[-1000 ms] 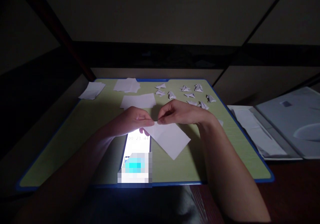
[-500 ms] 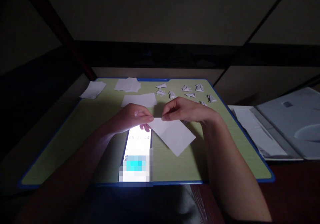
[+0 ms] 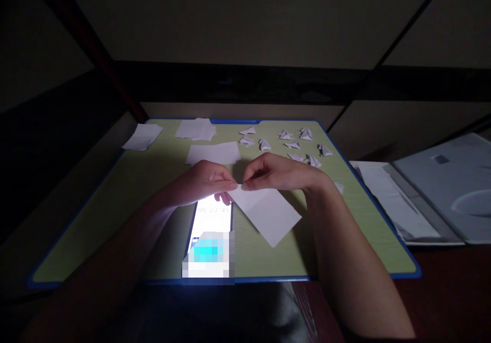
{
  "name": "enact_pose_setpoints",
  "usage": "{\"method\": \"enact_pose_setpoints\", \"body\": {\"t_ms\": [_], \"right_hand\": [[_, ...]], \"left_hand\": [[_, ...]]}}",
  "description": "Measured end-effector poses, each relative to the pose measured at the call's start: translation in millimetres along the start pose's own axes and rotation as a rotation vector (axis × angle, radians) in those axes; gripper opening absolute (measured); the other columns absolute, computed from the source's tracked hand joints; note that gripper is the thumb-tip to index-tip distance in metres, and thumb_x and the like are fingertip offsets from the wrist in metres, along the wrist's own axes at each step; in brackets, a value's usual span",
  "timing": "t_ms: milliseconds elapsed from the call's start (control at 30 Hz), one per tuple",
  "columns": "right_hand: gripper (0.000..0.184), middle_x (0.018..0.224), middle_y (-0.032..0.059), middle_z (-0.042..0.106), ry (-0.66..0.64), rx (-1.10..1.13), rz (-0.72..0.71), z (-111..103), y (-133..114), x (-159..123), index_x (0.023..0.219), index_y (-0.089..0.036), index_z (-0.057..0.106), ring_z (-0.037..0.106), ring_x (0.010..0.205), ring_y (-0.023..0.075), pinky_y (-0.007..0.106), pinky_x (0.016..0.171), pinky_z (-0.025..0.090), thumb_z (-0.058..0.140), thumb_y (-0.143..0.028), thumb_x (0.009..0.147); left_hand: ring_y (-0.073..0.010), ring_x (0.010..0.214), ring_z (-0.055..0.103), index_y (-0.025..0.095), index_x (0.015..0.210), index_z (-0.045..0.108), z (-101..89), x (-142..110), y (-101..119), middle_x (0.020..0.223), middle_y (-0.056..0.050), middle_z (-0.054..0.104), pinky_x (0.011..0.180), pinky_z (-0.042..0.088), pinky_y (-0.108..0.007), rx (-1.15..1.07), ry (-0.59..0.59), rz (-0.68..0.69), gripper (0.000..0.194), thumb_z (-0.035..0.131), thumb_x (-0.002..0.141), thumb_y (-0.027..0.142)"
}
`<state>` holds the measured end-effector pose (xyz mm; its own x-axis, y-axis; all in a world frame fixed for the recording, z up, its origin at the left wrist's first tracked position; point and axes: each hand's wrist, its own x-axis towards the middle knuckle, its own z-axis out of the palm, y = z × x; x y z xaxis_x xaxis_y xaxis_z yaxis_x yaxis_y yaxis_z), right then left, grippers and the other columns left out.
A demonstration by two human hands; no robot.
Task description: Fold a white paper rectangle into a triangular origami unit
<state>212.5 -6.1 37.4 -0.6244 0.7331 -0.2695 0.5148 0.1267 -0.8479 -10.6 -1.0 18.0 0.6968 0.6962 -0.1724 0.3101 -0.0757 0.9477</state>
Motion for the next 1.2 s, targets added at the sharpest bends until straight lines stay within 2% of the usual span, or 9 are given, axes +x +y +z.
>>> {"method": "enact_pose_setpoints", "body": {"t_ms": [200,600,833,1033,1200], "right_hand": [[0.028,0.066,-0.0031,0.056,0.046,-0.008,0.009,-2.8,0.3,-2.7,0.078,-0.016,0.070,0.045,0.063,0.0101,0.027,0.061,0.035,0.072,-0.044,0.076],[0.027,0.065,-0.0027,0.058,0.062,-0.010,0.052,-4.6,0.9,-3.8,0.076,-0.016,0.071,0.047,0.062,0.0104,0.027,0.060,0.036,0.073,-0.044,0.074],[0.032,0.076,0.0004,0.066,0.050,-0.030,0.006,-1.2,1.6,-0.3,0.089,-0.016,0.075,0.053,0.069,0.0123,0.029,0.067,0.040,0.070,-0.046,0.077],[0.027,0.069,-0.0017,0.061,0.065,-0.028,-0.006,1.6,-2.5,1.8,0.083,-0.016,0.074,0.048,0.064,0.0104,0.028,0.063,0.037,0.070,-0.042,0.076],[0.025,0.066,-0.0022,0.060,0.066,-0.023,0.007,3.6,-6.6,2.7,0.080,-0.016,0.073,0.045,0.062,0.0101,0.028,0.061,0.036,0.069,-0.040,0.076]], "left_hand": [[-0.0132,0.059,0.070,0.011,0.078,0.064,-2.6,0.6,-2.4,0.071,-0.008,0.075,0.053,0.053,-0.023,0.006,0.013,0.015,0.020,0.067,0.083,0.030],[-0.0125,0.060,0.071,0.010,0.080,0.066,-5.8,-1.2,-0.6,0.076,-0.009,0.076,0.053,0.054,-0.021,0.062,0.037,0.049,0.018,0.064,0.085,0.027],[-0.0116,0.059,0.070,0.010,0.081,0.067,-3.3,-1.3,0.4,0.075,-0.008,0.075,0.053,0.053,-0.021,0.058,0.028,0.066,0.015,0.063,0.085,0.024],[-0.0119,0.060,0.069,0.011,0.081,0.065,2.4,-0.2,0.7,0.077,-0.008,0.075,0.052,0.051,-0.021,0.033,0.051,0.052,0.016,0.064,0.083,0.027],[-0.0121,0.058,0.068,0.011,0.081,0.067,4.7,-1.0,1.3,0.074,-0.008,0.074,0.049,0.045,-0.020,0.097,0.097,0.064,0.017,0.063,0.082,0.028]]}}
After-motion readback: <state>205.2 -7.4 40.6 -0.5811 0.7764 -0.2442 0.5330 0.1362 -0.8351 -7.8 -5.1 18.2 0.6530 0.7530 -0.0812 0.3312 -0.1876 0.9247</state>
